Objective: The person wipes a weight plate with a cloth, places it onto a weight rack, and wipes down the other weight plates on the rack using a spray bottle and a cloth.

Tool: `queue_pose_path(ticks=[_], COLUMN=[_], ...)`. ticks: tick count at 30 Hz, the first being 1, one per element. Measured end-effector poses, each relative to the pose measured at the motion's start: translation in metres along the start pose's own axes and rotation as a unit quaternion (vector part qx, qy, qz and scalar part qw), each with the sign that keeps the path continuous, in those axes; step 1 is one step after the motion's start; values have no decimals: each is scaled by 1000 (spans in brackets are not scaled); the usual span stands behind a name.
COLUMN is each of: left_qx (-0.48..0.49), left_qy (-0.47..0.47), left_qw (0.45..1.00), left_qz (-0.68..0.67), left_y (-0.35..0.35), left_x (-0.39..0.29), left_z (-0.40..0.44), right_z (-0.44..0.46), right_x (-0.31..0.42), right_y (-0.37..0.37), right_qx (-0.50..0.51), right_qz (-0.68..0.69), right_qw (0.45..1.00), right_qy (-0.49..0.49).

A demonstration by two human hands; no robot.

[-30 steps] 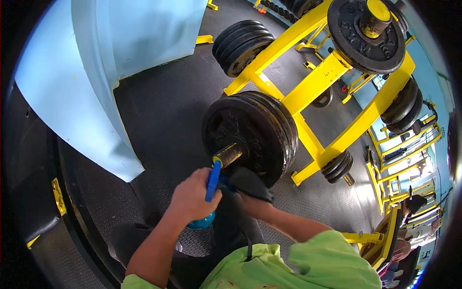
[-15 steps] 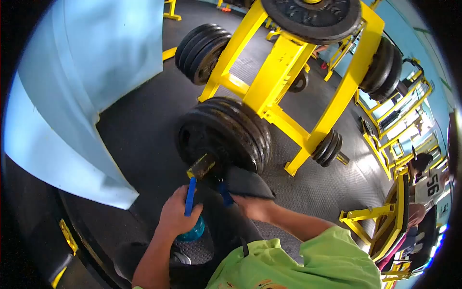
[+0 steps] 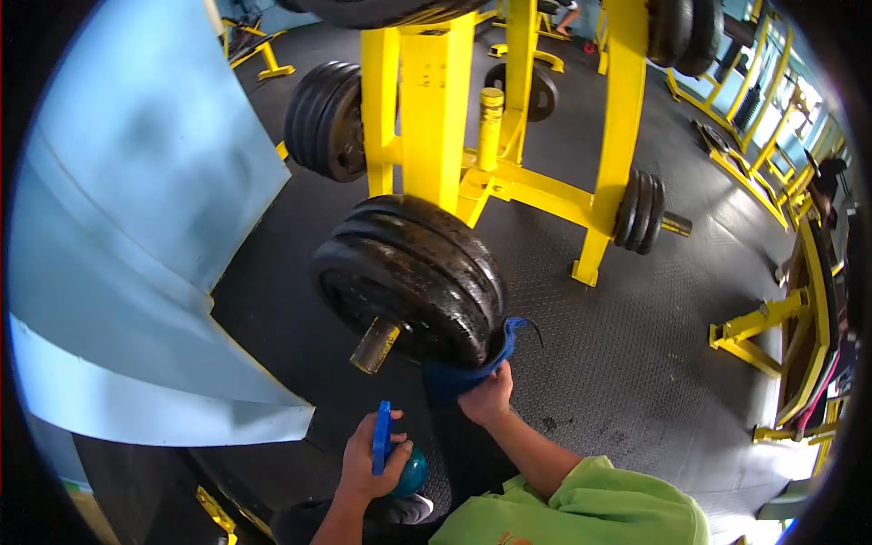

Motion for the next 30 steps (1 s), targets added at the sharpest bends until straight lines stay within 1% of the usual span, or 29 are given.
queue_pose_path(ticks=[1,2,3,4,5,6,8,9,10,11,12,13,14,15,16,17,19,21,23,24,26,27,28,29,30], left_qx=[7,11,14,21,28,27,-13,-14,-19,-24,-26,-24,-23,-26,-21,-18,-29,-49,-13,-28,-32,-54,-62,-70,-89], left_qy=[0,-2,-4,38,84,87,-35,-33,-12,10,8,20,33,33,42,53,55,47,116,110,74,71,57,45,49], left_qw=[1000,999,999,999,996,996,999,999,998,996,996,996,996,996,996,994,992,989,986,985,996,995,996,996,993], left_qz=[-24,-47,-41,-30,-21,-20,-25,-27,-55,-82,-80,-78,-76,-73,-79,-89,-109,-129,-122,-131,-29,-43,-37,-34,-56], left_y=[-2,-1,2,4,5,5,12,12,13,14,15,13,12,13,11,8,9,15,20,28,41,50,56,61,67], left_x=[10,19,10,6,8,10,-9,-7,0,6,4,4,8,14,23,32,58,64,68,63,45,37,24,16,19], left_z=[0,2,8,10,7,7,10,8,5,1,-2,-6,-7,-6,-8,-12,-15,-13,-7,-5,-1,-1,-1,0,-1], right_z=[-2,1,3,0,1,4,19,28,35,51,74,115,124,152,106,92,75,47,-4,-11,4,9,2,-5,-3], right_x=[-5,-2,3,6,12,12,30,38,39,31,20,-2,-3,-33,-25,-20,-12,-5,36,42,36,85,123,149,156], right_y=[-2,-6,-9,-9,-12,-8,-10,-22,-12,12,51,199,185,164,188,191,175,153,142,125,72,84,21,-32,-100], right_qx=[1,7,-39,-92,-103,-104,-69,-43,-42,-29,-14,25,29,-9,-51,-97,-181,-253,-318,-346,-400,-276,-226,-186,-79], right_qz=[36,38,-32,-98,-132,-129,-169,-178,-180,-100,-17,-76,-74,-65,-56,-50,-55,-67,-75,-83,-108,-225,-374,-455,-537], right_qw=[999,999,999,991,986,986,980,978,978,992,998,991,991,992,991,988,976,960,940,930,906,929,889,852,816], right_qy=[-39,-32,-8,12,9,7,75,97,95,76,57,106,104,109,110,109,104,99,95,94,91,97,137,179,198])
Point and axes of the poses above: each hand's wrist, its own z-axis towards the middle knuckle, its own y-axis out of the back of the hand, x = y × z, the point moved 10 cm from there along z, towards the middle knuckle, and after that the axes turned 11 degrees about x, right-handed, at the moved point
